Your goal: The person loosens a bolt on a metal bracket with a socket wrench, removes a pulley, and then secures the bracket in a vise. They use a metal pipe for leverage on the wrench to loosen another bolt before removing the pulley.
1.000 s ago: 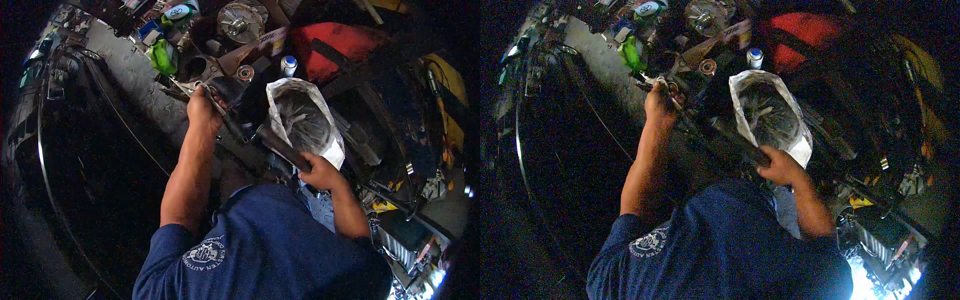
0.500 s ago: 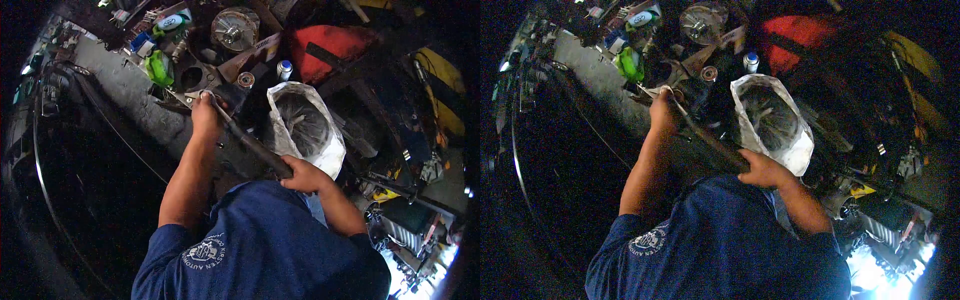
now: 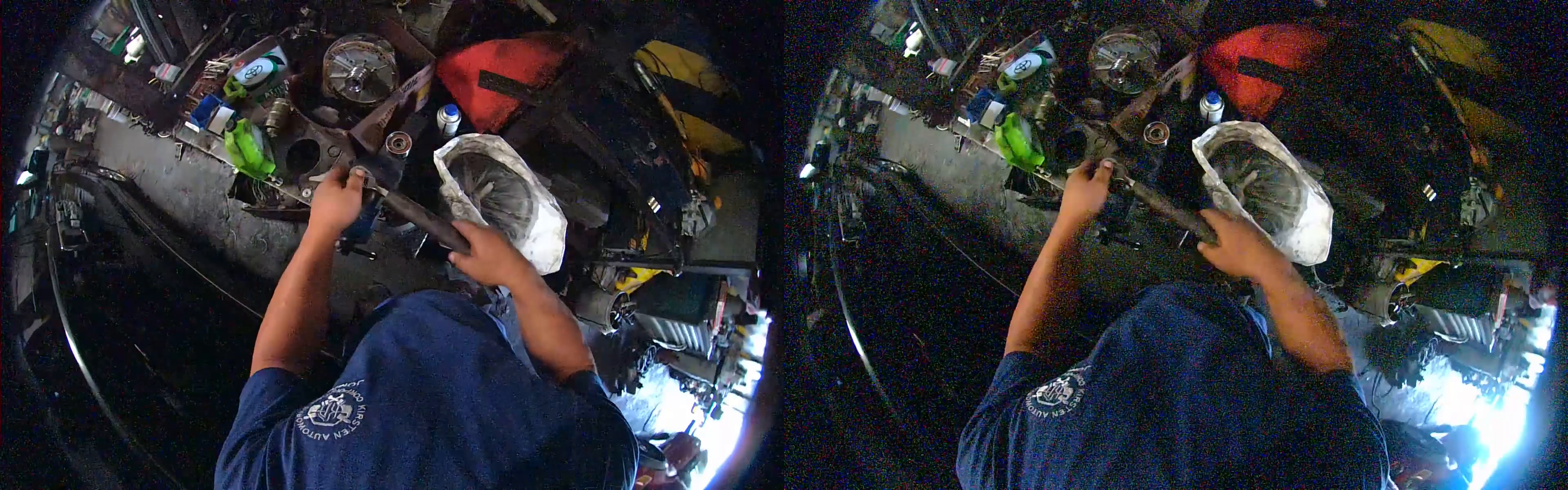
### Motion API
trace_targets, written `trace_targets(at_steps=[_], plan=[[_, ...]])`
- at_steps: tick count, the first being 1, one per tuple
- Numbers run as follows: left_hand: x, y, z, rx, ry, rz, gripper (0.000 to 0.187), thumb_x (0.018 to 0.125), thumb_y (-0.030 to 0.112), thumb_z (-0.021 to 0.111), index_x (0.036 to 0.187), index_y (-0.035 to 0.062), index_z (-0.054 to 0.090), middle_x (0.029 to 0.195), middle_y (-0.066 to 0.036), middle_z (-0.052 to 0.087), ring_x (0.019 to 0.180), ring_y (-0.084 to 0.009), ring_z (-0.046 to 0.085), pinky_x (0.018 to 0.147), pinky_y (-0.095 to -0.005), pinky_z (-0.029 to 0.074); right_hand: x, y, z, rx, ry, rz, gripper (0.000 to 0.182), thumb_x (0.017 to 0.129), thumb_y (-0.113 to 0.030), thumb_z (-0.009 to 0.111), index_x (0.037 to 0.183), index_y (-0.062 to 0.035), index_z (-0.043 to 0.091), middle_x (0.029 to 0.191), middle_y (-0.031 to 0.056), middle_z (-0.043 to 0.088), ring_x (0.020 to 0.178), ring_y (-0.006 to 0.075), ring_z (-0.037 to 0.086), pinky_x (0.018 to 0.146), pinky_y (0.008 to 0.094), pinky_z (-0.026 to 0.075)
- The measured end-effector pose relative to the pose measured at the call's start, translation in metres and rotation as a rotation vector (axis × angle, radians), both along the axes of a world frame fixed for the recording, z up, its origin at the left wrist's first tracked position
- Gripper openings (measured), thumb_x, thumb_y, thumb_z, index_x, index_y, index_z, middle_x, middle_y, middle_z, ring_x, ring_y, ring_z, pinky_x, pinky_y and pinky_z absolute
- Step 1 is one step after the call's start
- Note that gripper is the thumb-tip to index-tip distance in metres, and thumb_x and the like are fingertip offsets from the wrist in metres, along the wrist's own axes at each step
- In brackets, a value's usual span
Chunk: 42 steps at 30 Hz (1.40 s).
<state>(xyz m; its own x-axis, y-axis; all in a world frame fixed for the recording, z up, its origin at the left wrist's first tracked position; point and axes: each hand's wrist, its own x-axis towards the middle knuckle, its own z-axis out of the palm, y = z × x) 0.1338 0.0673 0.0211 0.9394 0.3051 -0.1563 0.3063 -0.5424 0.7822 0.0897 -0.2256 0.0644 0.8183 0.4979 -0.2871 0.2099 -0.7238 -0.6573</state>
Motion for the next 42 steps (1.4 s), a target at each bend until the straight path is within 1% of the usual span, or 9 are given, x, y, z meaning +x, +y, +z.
trace_targets(at_steps=[3, 6, 7, 17, 23, 28, 31, 35, 42], plan=[[0.003, 0.005, 0.003, 0.173, -0.295, -0.181, 0.035, 0.09, 0.028, 0.053, 0.11, 0.0003, 0.058, 0.106, -0.021, 0.062, 0.1, -0.0386, 0.057, 0.086, -0.0432, 0.045, 0.006, 0.005, 0.02, -0.089, -0.138, 0.042, 0.056, 0.076, -0.03, 0.07, 0.121, -0.0006, 0.052, 0.104, 0.0233, 0.062, 0.099, 0.039, 0.059, 0.087, 0.0424, 0.047], [0.006, 0.006, -0.011, -0.095, -0.27, -0.205, 0.028, 0.091, 0.02, 0.051, 0.109, 0.0008, 0.059, 0.099, -0.017, 0.064, 0.095, -0.0305, 0.06, 0.085, -0.0377, 0.045, 0.002, 0.004, 0.04, -0.331, 0.052, -0.042, 0.056, 0.077, -0.034, 0.068, 0.12, -0.0021, 0.053, 0.106, 0.0238, 0.061, 0.099, 0.0382, 0.059, 0.085, 0.042, 0.047], [0.01, 0.008, -0.02, -0.288, -0.258, -0.22, 0.026, 0.091, 0.018, 0.05, 0.109, 0.0006, 0.058, 0.095, -0.016, 0.064, 0.092, -0.0269, 0.061, 0.083, -0.0356, 0.046, -0.002, 0.003, 0.035, -0.332, 0.051, -0.052, 0.056, 0.077, -0.034, 0.068, 0.12, -0.0021, 0.053, 0.106, 0.0238, 0.061, 0.099, 0.0382, 0.059, 0.085, 0.042, 0.047], [0.013, 0.006, -0.011, -0.331, -0.331, -0.328, 0.025, 0.092, 0.011, 0.047, 0.113, 0.0015, 0.056, 0.088, -0.01, 0.063, 0.084, -0.0131, 0.059, 0.077, -0.027, 0.046, -0.061, -0.044, 0.037, -0.16, 0.013, -0.253, 0.049, 0.08, -0.024, 0.066, 0.123, -0.0047, 0.052, 0.116, 0.0199, 0.06, 0.106, 0.0352, 0.059, 0.091, 0.0405, 0.046], [0.02, 0.011, -0.021, -0.315, -0.331, -0.318, 0.025, 0.092, 0.012, 0.046, 0.111, 0.0005, 0.057, 0.093, -0.009, 0.062, 0.084, -0.0138, 0.057, 0.079, -0.0263, 0.045, -0.098, -0.055, -0.039, 0.526, -0.164, -0.817, 0.033, 0.079, -0.017, 0.072, 0.106, -0.0013, 0.06, 0.089, 0.0058, 0.064, 0.078, 0.0162, 0.06, 0.072, 0.028, 0.05], [0.023, 0.01, -0.027, -0.412, -0.322, -0.344, 0.024, 0.093, 0.013, 0.045, 0.108, 0.0003, 0.058, 0.094, -0.009, 0.063, 0.086, -0.0138, 0.057, 0.08, -0.0266, 0.044, -0.115, -0.028, -0.052, 0.994, -0.131, -1.066, 0.015, 0.091, -0.015, 0.057, 0.097, -0.002, 0.057, 0.083, 0.0004, 0.055, 0.062, 0.0067, 0.046, 0.054, 0.0227, 0.039], [0.027, 0.007, -0.034, -0.519, -0.309, -0.346, 0.024, 0.091, 0.012, 0.044, 0.105, 0.0005, 0.059, 0.093, -0.007, 0.062, 0.085, -0.0126, 0.055, 0.078, -0.0258, 0.043, -0.103, -0.024, -0.072, 0.946, -0.197, -1.302, 0.013, 0.089, -0.013, 0.053, 0.095, -0.002, 0.057, 0.084, 0.0011, 0.054, 0.067, 0.0072, 0.046, 0.057, 0.0235, 0.039], [0.03, 0.009, -0.034, -0.58, -0.343, -0.234, 0.023, 0.086, 0.008, 0.045, 0.099, 0.0009, 0.062, 0.086, -0.002, 0.059, 0.078, -0.01, 0.05, 0.072, -0.0236, 0.04, -0.065, -0.031, -0.052, 0.414, -0.51, -1.201, 0.017, 0.085, -0.009, 0.049, 0.097, 0.0003, 0.058, 0.085, 0.0051, 0.057, 0.077, 0.0116, 0.052, 0.071, 0.0266, 0.044], [0.022, 0.013, -0.035, -0.795, -0.276, -0.263, 0.019, 0.086, 0.009, 0.046, 0.097, 0.002, 0.061, 0.077, 0.003, 0.05, 0.068, -0.0057, 0.04, 0.063, -0.0224, 0.033, -0.074, -0.027, -0.053, 0.686, -0.497, -1.164, 0.023, 0.081, 0.001, 0.046, 0.102, 0.001, 0.056, 0.088, 0.0072, 0.059, 0.078, 0.0129, 0.055, 0.072, 0.0262, 0.046]])
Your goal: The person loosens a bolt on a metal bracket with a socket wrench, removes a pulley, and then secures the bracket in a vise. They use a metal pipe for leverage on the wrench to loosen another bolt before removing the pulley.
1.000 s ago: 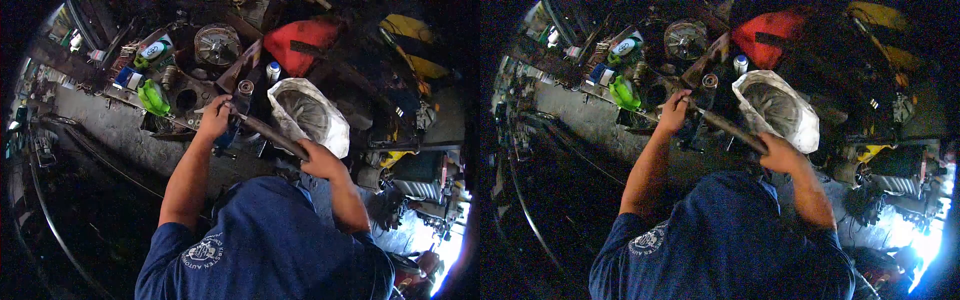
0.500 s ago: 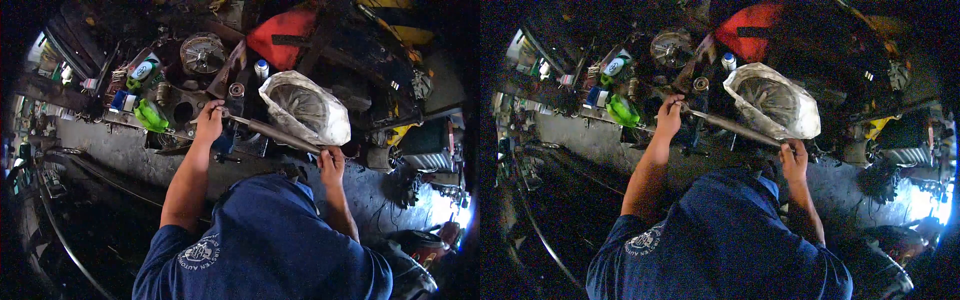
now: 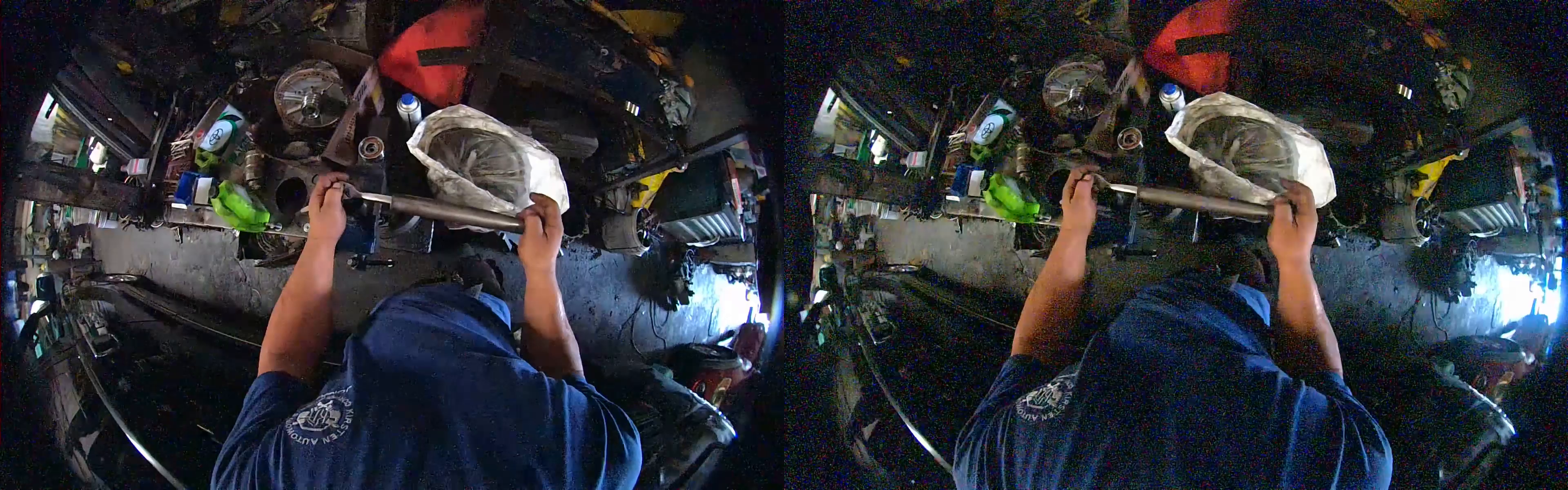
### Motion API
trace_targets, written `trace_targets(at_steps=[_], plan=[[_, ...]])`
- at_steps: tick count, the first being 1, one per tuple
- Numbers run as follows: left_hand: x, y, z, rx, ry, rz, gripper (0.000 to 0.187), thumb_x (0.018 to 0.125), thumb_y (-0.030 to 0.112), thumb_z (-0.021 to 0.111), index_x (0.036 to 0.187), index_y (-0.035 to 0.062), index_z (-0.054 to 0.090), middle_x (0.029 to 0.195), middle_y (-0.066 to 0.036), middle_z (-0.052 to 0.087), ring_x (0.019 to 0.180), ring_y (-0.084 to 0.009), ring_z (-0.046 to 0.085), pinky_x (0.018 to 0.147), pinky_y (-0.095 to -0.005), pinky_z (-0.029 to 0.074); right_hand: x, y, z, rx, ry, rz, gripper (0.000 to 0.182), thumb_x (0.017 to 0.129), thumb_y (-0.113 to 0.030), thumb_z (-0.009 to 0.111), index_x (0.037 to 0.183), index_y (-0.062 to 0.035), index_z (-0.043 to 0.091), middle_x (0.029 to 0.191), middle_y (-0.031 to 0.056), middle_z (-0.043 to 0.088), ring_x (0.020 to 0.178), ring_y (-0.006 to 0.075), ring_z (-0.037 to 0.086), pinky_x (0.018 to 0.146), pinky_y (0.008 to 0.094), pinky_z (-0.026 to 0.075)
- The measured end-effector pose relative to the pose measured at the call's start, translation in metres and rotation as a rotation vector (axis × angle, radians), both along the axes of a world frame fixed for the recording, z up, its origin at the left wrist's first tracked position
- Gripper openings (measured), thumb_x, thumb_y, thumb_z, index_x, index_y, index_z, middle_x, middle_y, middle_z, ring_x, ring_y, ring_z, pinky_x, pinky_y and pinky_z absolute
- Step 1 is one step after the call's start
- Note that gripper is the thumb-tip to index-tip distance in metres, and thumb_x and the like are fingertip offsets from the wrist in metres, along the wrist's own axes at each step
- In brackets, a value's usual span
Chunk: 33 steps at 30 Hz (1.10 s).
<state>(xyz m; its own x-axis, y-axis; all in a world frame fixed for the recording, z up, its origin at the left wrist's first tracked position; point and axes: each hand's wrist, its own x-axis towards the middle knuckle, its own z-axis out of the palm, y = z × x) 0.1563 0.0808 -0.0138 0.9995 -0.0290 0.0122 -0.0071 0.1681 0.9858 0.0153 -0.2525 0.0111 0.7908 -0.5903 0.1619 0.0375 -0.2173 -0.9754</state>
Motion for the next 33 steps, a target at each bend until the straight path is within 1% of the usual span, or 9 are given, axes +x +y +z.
trace_targets(at_steps=[7, 12, 15, 19, 21, 25, 29, 31, 33], plan=[[-0.002, -0.001, 0.003, 0.074, -0.055, -0.005, 0.02, 0.087, 0.011, 0.047, 0.097, 0.0027, 0.062, 0.076, 0.005, 0.05, 0.067, -0.0046, 0.039, 0.061, -0.0215, 0.032, 0.013, -0.001, -0.004, 0.046, -0.003, -0.094, 0.023, 0.083, -0.003, 0.046, 0.102, 0.0006, 0.057, 0.08, 0.0045, 0.057, 0.072, 0.0104, 0.052, 0.065, 0.0244, 0.044], [0.005, -0.008, -0.019, 0.473, -0.348, 0.234, 0.018, 0.085, 0.013, 0.048, 0.087, 0.0029, 0.063, 0.072, 0.004, 0.05, 0.065, -0.0057, 0.038, 0.057, -0.0231, 0.031, 0.023, 0.009, -0.003, 0.145, -0.062, -0.195, 0.018, 0.085, -0.005, 0.049, 0.1, -0.0008, 0.058, 0.068, 0.0006, 0.053, 0.057, 0.0058, 0.045, 0.05, 0.0217, 0.038], [0.001, -0.019, -0.006, 0.174, -0.061, 0.289, 0.018, 0.084, 0.013, 0.047, 0.084, 0.0027, 0.063, 0.072, 0.003, 0.051, 0.063, -0.0067, 0.038, 0.058, -0.0246, 0.032, 0.027, 0.013, 0.006, 0.177, -0.071, -0.208, 0.018, 0.085, -0.005, 0.049, 0.1, -0.0006, 0.057, 0.068, 0.0004, 0.053, 0.056, 0.0062, 0.045, 0.051, 0.0214, 0.038], [0.007, -0.012, -0.022, 0.163, -0.133, 0.321, 0.018, 0.084, 0.013, 0.048, 0.083, 0.0028, 0.062, 0.072, 0.001, 0.052, 0.064, -0.0075, 0.038, 0.06, -0.025, 0.033, 0.026, 0.007, -0.008, 0.0, -0.061, -0.259, 0.017, 0.085, -0.006, 0.05, 0.1, -0.0003, 0.056, 0.071, 0.0034, 0.055, 0.057, 0.0067, 0.047, 0.05, 0.0226, 0.039], [0.006, -0.003, -0.023, 0.569, -0.253, 0.226, 0.016, 0.087, 0.007, 0.047, 0.085, 0.0021, 0.062, 0.091, -0.005, 0.06, 0.082, -0.0155, 0.051, 0.079, -0.0282, 0.04, 0.02, 0.013, 0.002, 0.109, -0.099, -0.231, 0.018, 0.085, -0.007, 0.05, 0.099, 0.0, 0.056, 0.076, 0.0055, 0.057, 0.06, 0.0086, 0.049, 0.054, 0.0242, 0.042], [0.006, -0.02, -0.026, -0.024, -0.135, 0.391, 0.02, 0.085, 0.016, 0.047, 0.082, 0.0022, 0.062, 0.076, 0.0, 0.054, 0.071, -0.01, 0.045, 0.065, -0.0258, 0.036, 0.038, 0.005, -0.006, -0.087, -0.088, -0.268, 0.018, 0.083, -0.004, 0.047, 0.097, 0.0021, 0.057, 0.076, 0.0047, 0.057, 0.061, 0.0087, 0.05, 0.057, 0.0236, 0.042], [-0.005, -0.018, 0.007, 0.334, 0.051, 0.321, 0.022, 0.086, 0.015, 0.045, 0.082, 0.0013, 0.061, 0.078, -0.001, 0.055, 0.072, -0.0113, 0.045, 0.068, -0.0262, 0.037, 0.022, -0.002, -0.031, -0.148, -0.104, -0.228, 0.017, 0.082, -0.004, 0.046, 0.095, 0.0017, 0.057, 0.072, 0.0035, 0.056, 0.06, 0.0084, 0.05, 0.056, 0.0228, 0.041], [-0.006, -0.018, -0.007, 0.196, 0.039, 0.321, 0.021, 0.086, 0.015, 0.046, 0.082, 0.0012, 0.062, 0.078, -0.001, 0.055, 0.072, -0.0117, 0.046, 0.067, -0.026, 0.037, 0.025, -0.004, -0.028, -0.214, -0.134, -0.213, 0.017, 0.082, -0.004, 0.046, 0.095, 0.0016, 0.056, 0.071, 0.0032, 0.055, 0.06, 0.0083, 0.049, 0.055, 0.0225, 0.041], [0.001, -0.013, -0.018, 0.625, -0.42, 0.381, 0.021, 0.087, 0.015, 0.046, 0.082, 0.0014, 0.062, 0.077, -0.001, 0.056, 0.071, -0.011, 0.047, 0.066, -0.0259, 0.038, 0.026, 0.002, -0.022, 0.003, -0.094, -0.203, 0.017, 0.082, -0.003, 0.046, 0.095, 0.002, 0.056, 0.074, 0.0041, 0.056, 0.061, 0.0085, 0.05, 0.057, 0.0224, 0.042]])
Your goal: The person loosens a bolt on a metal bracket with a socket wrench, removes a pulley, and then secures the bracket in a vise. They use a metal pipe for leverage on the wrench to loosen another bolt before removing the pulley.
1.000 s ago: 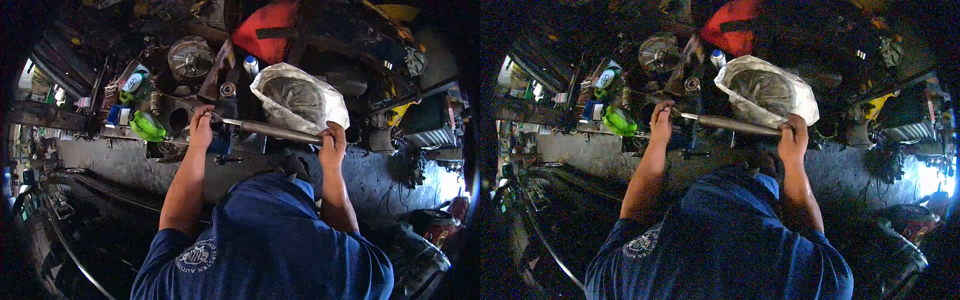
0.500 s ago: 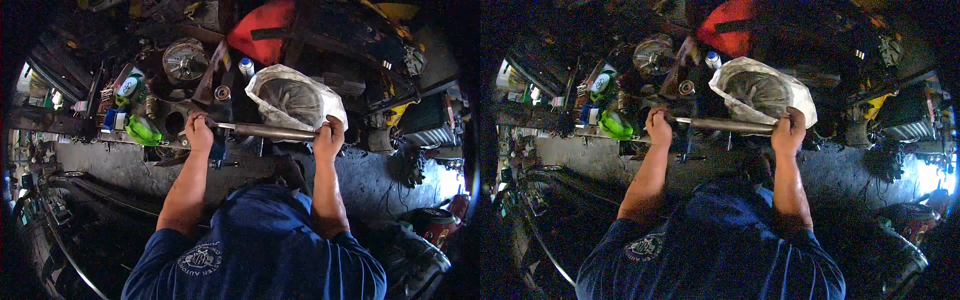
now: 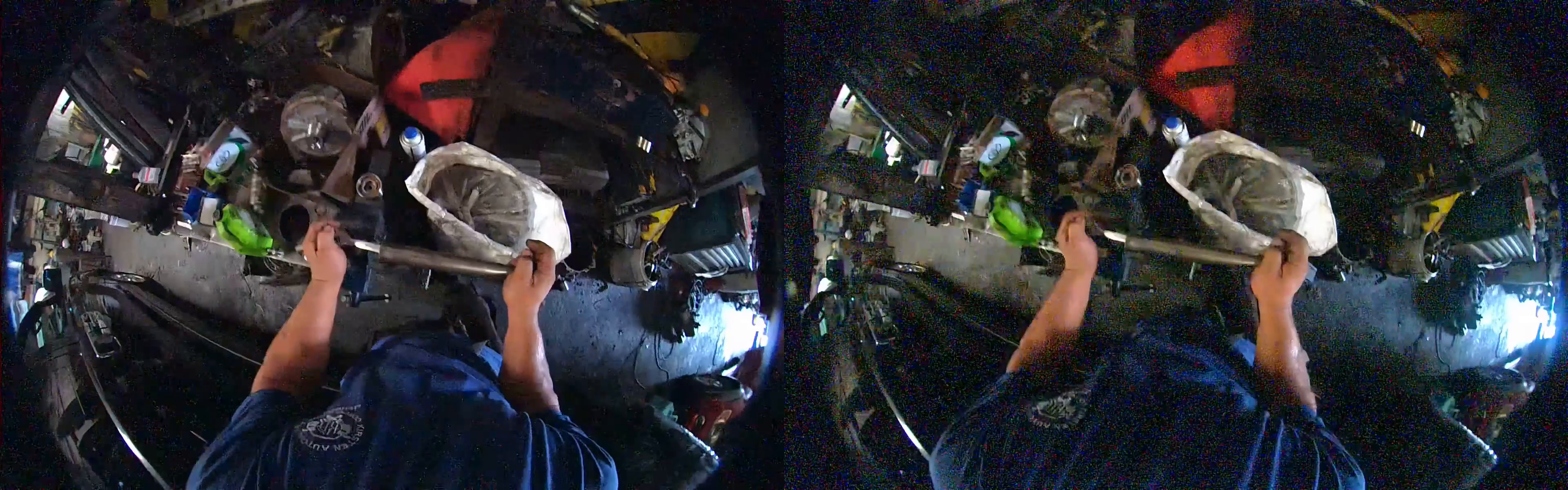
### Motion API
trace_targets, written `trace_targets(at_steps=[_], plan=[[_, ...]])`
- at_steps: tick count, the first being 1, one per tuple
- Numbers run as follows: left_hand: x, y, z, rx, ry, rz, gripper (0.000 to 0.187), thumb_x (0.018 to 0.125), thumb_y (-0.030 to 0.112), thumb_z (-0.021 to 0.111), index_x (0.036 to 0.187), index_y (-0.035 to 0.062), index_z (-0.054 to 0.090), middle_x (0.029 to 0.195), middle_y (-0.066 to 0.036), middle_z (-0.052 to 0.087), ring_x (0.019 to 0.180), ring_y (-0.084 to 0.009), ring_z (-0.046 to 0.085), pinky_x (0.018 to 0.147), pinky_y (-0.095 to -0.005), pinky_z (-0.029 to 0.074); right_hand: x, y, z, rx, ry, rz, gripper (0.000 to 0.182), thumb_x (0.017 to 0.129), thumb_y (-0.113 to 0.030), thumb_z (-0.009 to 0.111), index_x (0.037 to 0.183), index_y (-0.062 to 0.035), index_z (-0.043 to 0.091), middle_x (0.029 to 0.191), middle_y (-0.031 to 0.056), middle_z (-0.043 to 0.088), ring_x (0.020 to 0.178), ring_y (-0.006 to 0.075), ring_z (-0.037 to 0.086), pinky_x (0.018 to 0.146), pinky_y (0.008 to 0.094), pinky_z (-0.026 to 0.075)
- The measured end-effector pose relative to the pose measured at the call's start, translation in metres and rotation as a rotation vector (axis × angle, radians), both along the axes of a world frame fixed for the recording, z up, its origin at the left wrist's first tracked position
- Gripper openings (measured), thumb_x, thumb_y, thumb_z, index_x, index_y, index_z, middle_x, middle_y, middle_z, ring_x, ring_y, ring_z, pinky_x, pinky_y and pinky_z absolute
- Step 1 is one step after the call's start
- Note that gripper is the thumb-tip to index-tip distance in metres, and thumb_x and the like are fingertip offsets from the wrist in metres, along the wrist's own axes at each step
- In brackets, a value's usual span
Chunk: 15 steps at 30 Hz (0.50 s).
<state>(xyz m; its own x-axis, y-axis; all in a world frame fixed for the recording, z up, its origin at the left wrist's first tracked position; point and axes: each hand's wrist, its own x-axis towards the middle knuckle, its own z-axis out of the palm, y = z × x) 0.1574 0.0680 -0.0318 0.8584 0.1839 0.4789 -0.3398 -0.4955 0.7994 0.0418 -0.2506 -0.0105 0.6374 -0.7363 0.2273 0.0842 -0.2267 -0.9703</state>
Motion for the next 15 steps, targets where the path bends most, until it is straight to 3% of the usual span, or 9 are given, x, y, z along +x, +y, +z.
trace_targets(at_steps=[1, 2, 3, 6, 7, 8, 9, 13, 15], plan=[[0.001, -0.003, 0.0, -0.055, 0.074, 0.067, 0.021, 0.087, 0.015, 0.047, 0.083, 0.0008, 0.062, 0.076, -0.002, 0.057, 0.069, -0.0109, 0.048, 0.065, -0.0267, 0.04, 0.016, -0.005, 0.003, 0.157, -0.042, 0.074, 0.016, 0.083, -0.004, 0.047, 0.095, 0.0015, 0.056, 0.075, 0.0051, 0.057, 0.062, 0.0104, 0.051, 0.058, 0.0246, 0.044], [-0.004, -0.009, 0.019, -0.381, 0.274, 0.019, 0.02, 0.088, 0.014, 0.047, 0.084, 0.0005, 0.061, 0.078, -0.004, 0.058, 0.069, -0.011, 0.049, 0.066, -0.0276, 0.041, 0.058, -0.019, -0.015, -0.143, -0.089, -0.024, 0.014, 0.084, -0.005, 0.048, 0.095, 0.001, 0.055, 0.075, 0.0055, 0.057, 0.06, 0.0118, 0.05, 0.057, 0.0266, 0.044], [-0.008, -0.009, 0.009, -0.324, 0.208, 0.023, 0.018, 0.088, 0.013, 0.047, 0.085, 0.0008, 0.06, 0.077, -0.004, 0.058, 0.069, -0.0111, 0.049, 0.066, -0.0273, 0.041, 0.084, -0.032, 0.0, -0.468, 0.044, -0.015, 0.013, 0.085, -0.005, 0.05, 0.095, 0.0001, 0.056, 0.073, 0.0047, 0.056, 0.061, 0.0116, 0.049, 0.057, 0.0276, 0.043], [-0.002, -0.001, 0.006, -0.048, 0.113, 0.174, 0.016, 0.088, 0.01, 0.045, 0.087, 0.002, 0.059, 0.075, -0.003, 0.056, 0.069, -0.011, 0.048, 0.064, -0.0261, 0.04, 0.174, -0.023, 0.043, -0.256, -0.122, 0.114, 0.011, 0.085, -0.004, 0.052, 0.095, -0.0011, 0.056, 0.074, 0.0035, 0.056, 0.063, 0.0085, 0.05, 0.056, 0.0254, 0.042], [-0.003, -0.006, 0.013, -0.459, 0.225, 0.166, 0.017, 0.088, 0.01, 0.044, 0.088, 0.0019, 0.058, 0.074, -0.003, 0.056, 0.068, -0.0108, 0.047, 0.063, -0.0259, 0.038, 0.19, -0.022, 0.048, -0.315, -0.108, 0.219, 0.011, 0.086, -0.004, 0.054, 0.096, -0.001, 0.056, 0.074, 0.0034, 0.056, 0.063, 0.008, 0.05, 0.056, 0.0247, 0.042], [-0.001, -0.001, 0.012, -0.461, 0.219, 0.179, 0.017, 0.088, 0.01, 0.044, 0.088, 0.0019, 0.058, 0.074, -0.003, 0.056, 0.068, -0.0108, 0.047, 0.063, -0.0259, 0.038, 0.2, -0.02, 0.052, -0.375, -0.081, 0.315, 0.011, 0.086, -0.005, 0.056, 0.096, -0.0009, 0.056, 0.073, 0.0032, 0.057, 0.064, 0.0076, 0.05, 0.057, 0.024, 0.041], [-0.001, 0.001, 0.008, -0.493, 0.305, 0.18, 0.017, 0.088, 0.011, 0.044, 0.088, 0.0016, 0.058, 0.075, -0.003, 0.055, 0.069, -0.0106, 0.047, 0.064, -0.0262, 0.038, 0.207, -0.021, 0.061, -0.2, 0.108, 0.411, 0.022, 0.085, -0.017, 0.058, 0.097, 0.0009, 0.058, 0.098, 0.019, 0.063, 0.088, 0.0301, 0.061, 0.077, 0.0372, 0.047], [-0.013, -0.002, 0.0, -0.471, 0.353, 0.077, 0.021, 0.091, 0.018, 0.047, 0.099, 0.0011, 0.056, 0.086, -0.004, 0.055, 0.077, -0.0116, 0.047, 0.071, -0.0274, 0.039, 0.267, -0.037, 0.017, -0.45, 0.109, 0.441, 0.029, 0.085, -0.02, 0.062, 0.107, -0.0008, 0.061, 0.099, 0.0172, 0.066, 0.09, 0.0248, 0.063, 0.081, 0.0326, 0.049], [-0.02, -0.009, 0.013, -0.431, 0.324, 0.032, 0.03, 0.092, 0.022, 0.051, 0.112, 0.0012, 0.052, 0.1, -0.007, 0.056, 0.089, -0.0151, 0.051, 0.081, -0.0299, 0.042, 0.255, -0.019, 0.056, -0.271, 0.177, 0.6, 0.025, 0.084, -0.018, 0.064, 0.101, 0.0006, 0.062, 0.089, 0.0128, 0.066, 0.082, 0.0182, 0.062, 0.075, 0.0296, 0.048]])
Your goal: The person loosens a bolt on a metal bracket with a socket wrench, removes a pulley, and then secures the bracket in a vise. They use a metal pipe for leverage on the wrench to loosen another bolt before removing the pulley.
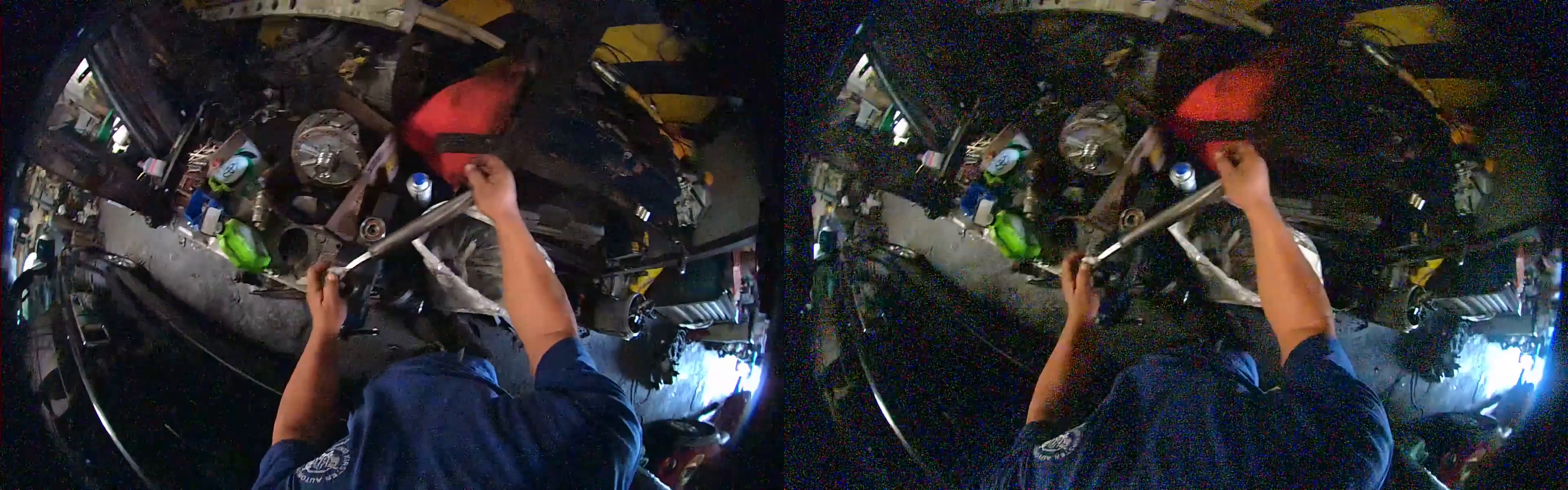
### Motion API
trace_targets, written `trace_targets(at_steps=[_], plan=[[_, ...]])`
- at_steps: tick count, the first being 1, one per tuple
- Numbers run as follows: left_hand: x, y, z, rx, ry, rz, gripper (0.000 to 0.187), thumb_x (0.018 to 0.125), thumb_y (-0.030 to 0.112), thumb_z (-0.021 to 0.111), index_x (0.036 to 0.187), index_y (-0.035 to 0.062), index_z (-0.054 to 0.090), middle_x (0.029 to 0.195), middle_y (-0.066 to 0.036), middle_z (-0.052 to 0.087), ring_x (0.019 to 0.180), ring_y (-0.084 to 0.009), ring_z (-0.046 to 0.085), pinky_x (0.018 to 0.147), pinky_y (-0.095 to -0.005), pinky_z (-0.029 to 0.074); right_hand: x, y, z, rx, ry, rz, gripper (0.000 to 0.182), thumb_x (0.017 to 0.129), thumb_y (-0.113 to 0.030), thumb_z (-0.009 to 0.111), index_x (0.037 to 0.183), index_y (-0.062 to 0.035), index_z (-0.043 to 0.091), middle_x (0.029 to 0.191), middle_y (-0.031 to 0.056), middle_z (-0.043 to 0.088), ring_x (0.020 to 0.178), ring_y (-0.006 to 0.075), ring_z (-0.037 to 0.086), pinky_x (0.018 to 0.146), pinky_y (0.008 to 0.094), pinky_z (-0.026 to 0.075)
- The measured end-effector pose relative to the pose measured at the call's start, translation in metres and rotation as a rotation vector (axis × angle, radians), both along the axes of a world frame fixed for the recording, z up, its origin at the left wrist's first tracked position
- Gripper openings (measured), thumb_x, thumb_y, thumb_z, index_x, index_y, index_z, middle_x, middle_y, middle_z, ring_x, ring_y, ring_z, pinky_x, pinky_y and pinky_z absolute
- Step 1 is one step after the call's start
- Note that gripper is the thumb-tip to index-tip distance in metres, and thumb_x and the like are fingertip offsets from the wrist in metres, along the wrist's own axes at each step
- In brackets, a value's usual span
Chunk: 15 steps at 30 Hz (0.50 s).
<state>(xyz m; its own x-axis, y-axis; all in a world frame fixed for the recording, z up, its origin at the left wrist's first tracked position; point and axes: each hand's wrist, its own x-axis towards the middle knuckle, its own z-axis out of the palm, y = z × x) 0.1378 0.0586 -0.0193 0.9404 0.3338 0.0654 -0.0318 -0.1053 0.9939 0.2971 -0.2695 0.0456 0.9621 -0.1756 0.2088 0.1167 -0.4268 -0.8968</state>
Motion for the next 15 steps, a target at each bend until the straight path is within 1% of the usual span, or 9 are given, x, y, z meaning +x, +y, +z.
trace_targets(at_steps=[1, 2, 3, 5, 7, 8, 9, 11, 15], plan=[[0.0, 0.0, -0.006, -0.021, -0.013, 0.025, 0.032, 0.09, 0.019, 0.052, 0.117, 0.0013, 0.051, 0.108, -0.01, 0.055, 0.098, -0.0167, 0.051, 0.086, -0.0309, 0.041, 0.004, -0.002, -0.005, 0.031, -0.045, 0.001, 0.019, 0.084, -0.014, 0.066, 0.095, 0.0006, 0.062, 0.081, 0.0083, 0.065, 0.074, 0.0125, 0.059, 0.067, 0.0274, 0.047], [0.001, -0.002, -0.002, -0.062, -0.007, 0.016, 0.033, 0.089, 0.016, 0.051, 0.118, 0.0014, 0.05, 0.111, -0.01, 0.054, 0.102, -0.017, 0.05, 0.088, -0.0307, 0.04, 0.004, -0.011, -0.006, 0.02, -0.041, -0.009, 0.019, 0.084, -0.014, 0.066, 0.095, 0.0006, 0.062, 0.081, 0.0083, 0.065, 0.074, 0.0125, 0.059, 0.067, 0.0274, 0.047], [0.0, -0.003, 0.002, -0.098, 0.001, 0.013, 0.033, 0.088, 0.014, 0.051, 0.119, 0.0014, 0.05, 0.113, -0.01, 0.054, 0.105, -0.0173, 0.049, 0.09, -0.0305, 0.039, 0.004, -0.018, -0.008, 0.033, 0.072, 0.151, 0.02, 0.083, -0.015, 0.067, 0.095, -0.0001, 0.063, 0.079, 0.0074, 0.065, 0.075, 0.0123, 0.059, 0.067, 0.0271, 0.047], [0.003, -0.007, 0.001, -0.206, 0.035, 0.068, 0.032, 0.087, 0.011, 0.05, 0.118, 0.001, 0.052, 0.11, -0.009, 0.054, 0.103, -0.0163, 0.049, 0.089, -0.0295, 0.038, -0.004, -0.027, -0.005, 0.05, 0.199, 0.319, 0.02, 0.083, -0.016, 0.068, 0.095, -0.0008, 0.063, 0.077, 0.0066, 0.064, 0.075, 0.0121, 0.06, 0.066, 0.0268, 0.047], [0.005, 0.0, -0.005, -0.218, 0.041, 0.023, 0.03, 0.087, 0.01, 0.05, 0.115, 0.0007, 0.054, 0.106, -0.007, 0.055, 0.097, -0.0151, 0.049, 0.087, -0.0283, 0.038, -0.017, -0.035, 0.011, -0.212, 0.248, 0.299, 0.02, 0.082, -0.016, 0.069, 0.095, -0.0023, 0.063, 0.076, 0.0045, 0.063, 0.073, 0.0108, 0.058, 0.065, 0.0264, 0.046], [0.006, 0.0, 0.001, -0.018, 0.075, 0.008, 0.027, 0.086, 0.011, 0.05, 0.111, 0.0007, 0.056, 0.101, -0.005, 0.054, 0.091, -0.0137, 0.048, 0.082, -0.0268, 0.038, -0.011, -0.046, -0.012, -0.207, 0.238, 0.26, 0.019, 0.081, -0.015, 0.071, 0.092, -0.0018, 0.063, 0.074, 0.0029, 0.062, 0.069, 0.0095, 0.056, 0.062, 0.0262, 0.045], [0.006, -0.004, 0.008, -0.013, 0.086, 0.029, 0.027, 0.086, 0.011, 0.05, 0.111, 0.0007, 0.056, 0.101, -0.005, 0.054, 0.091, -0.0137, 0.048, 0.082, -0.0268, 0.038, -0.015, -0.05, -0.01, -0.202, 0.246, 0.282, 0.019, 0.081, -0.015, 0.071, 0.092, -0.0018, 0.063, 0.074, 0.0029, 0.062, 0.069, 0.0095, 0.056, 0.062, 0.0262, 0.045], [0.007, -0.013, 0.022, 0.002, 0.079, 0.045, 0.025, 0.086, 0.012, 0.051, 0.107, 0.001, 0.056, 0.096, -0.003, 0.053, 0.085, -0.0124, 0.047, 0.078, -0.0257, 0.038, -0.02, -0.057, -0.006, -0.059, 0.321, 0.172, 0.028, 0.079, -0.027, 0.074, 0.091, -0.0038, 0.065, 0.079, 0.0077, 0.066, 0.073, 0.0157, 0.06, 0.068, 0.0302, 0.049], [0.008, -0.013, 0.023, 0.018, 0.078, 0.007, 0.02, 0.087, 0.011, 0.05, 0.103, 0.0021, 0.057, 0.091, -0.001, 0.053, 0.08, -0.0095, 0.045, 0.073, -0.0241, 0.038, -0.03, -0.072, -0.018, 0.12, 0.211, 0.17, 0.024, 0.077, -0.024, 0.075, 0.085, -0.0043, 0.064, 0.074, 0.0045, 0.063, 0.068, 0.0118, 0.056, 0.063, 0.0279, 0.047]])
